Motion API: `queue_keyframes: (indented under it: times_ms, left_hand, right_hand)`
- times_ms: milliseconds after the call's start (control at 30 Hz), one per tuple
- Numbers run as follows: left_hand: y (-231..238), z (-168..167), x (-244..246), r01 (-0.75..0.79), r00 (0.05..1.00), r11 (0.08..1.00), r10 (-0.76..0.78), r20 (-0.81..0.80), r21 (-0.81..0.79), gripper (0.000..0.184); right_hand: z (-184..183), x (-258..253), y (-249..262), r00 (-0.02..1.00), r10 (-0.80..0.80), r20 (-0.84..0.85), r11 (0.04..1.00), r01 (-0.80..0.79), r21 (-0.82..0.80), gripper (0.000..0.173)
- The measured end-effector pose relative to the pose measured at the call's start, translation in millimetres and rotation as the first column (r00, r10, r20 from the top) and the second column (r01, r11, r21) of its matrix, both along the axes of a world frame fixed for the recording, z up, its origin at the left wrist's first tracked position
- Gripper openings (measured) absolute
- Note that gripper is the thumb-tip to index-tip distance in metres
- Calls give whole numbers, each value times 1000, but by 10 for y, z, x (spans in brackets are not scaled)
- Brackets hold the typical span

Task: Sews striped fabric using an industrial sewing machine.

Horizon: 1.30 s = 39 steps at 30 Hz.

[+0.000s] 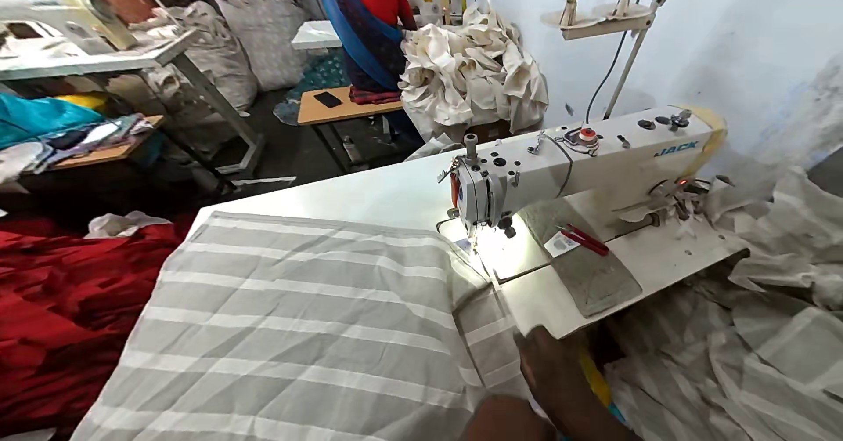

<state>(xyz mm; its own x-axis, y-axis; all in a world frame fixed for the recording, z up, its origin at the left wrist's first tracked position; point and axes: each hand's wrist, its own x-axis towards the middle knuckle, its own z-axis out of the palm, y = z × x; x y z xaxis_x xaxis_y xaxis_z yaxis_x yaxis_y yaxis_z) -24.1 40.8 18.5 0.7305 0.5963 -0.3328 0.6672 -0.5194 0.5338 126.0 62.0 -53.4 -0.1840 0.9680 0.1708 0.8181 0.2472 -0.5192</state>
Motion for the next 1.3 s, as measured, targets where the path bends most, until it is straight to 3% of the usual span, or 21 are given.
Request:
queue_keyframes:
  times_ms: [67, 100, 167, 200, 267, 333, 400, 433, 500, 600, 700, 833, 1000, 1167, 1300]
  left_hand:
    - [618, 24, -119, -60, 980, 996, 71, 186, -67, 51]
    - [914, -5, -145, -188, 952, 980, 198, 233, -61, 47]
    - [1307, -254, -143, -493, 864, 850, 454, 219, 184, 49]
    - [1396, -449, -147, -571, 821, 756, 536, 198, 321, 64]
    - [1422, -814, -169, -629, 766, 591, 583, 272, 505, 86]
    - [1370, -933, -158, -629, 760, 526, 573, 308, 572, 91]
    - [1348, -919, -147, -581, 788, 569, 573, 226, 582, 91]
    - [1359, -893, -147, -562, 797, 596, 576, 182, 573, 90]
    - [1395, -867, -154, -545, 803, 620, 579, 140, 564, 90]
    - [1442, -861, -153, -541, 801, 621, 586, 123, 567, 91]
    - [1399, -881, -153, -522, 812, 611, 570, 127, 595, 92]
    - [1360, -888, -175, -522, 822, 613, 546, 161, 593, 96]
    - [1644, -855, -256, -541, 810, 625, 566, 150, 563, 92]
    - [2059, -703, -327, -578, 788, 673, 608, 101, 461, 96]
    - [2183, -574, -338, -544, 803, 682, 592, 68, 489, 92]
  right_hand:
    - [-22, 54, -253, 997, 7, -79, 999, -10, -47, 23]
    - [-48, 31, -298, 999, -4, -32, 1000, 3, -3, 24]
    - [-16, 33, -297, 999, 17, 27, 1000, -17, -6, 30]
    - [54, 65, -282, 998, 51, 40, 997, -48, -56, 30]
    - [281, 220, -185, 984, 171, 48, 944, -149, -294, 30]
    - [402, 559, 69, 971, 241, 11, 872, -211, -443, 29]
    - [459, 1020, 382, 997, 54, 54, 951, -35, -308, 37]
    - [474, 1257, 578, 989, -102, 105, 985, 115, -130, 38]
    - [402, 1767, 1024, 934, -313, 171, 938, 276, 208, 44]
    - [64, 2289, 1411, 908, -388, 156, 869, 304, 391, 35]
    - [-193, 2374, 1477, 923, -360, 137, 868, 278, 411, 33]
    - [-214, 2301, 1377, 877, -469, 101, 781, 358, 512, 47]
    - [-249, 2350, 1408, 841, -539, 43, 740, 448, 501, 54]
    - [-275, 2376, 1438, 837, -544, 58, 740, 447, 503, 53]
    - [-273, 2415, 1423, 856, -517, -4, 738, 449, 503, 48]
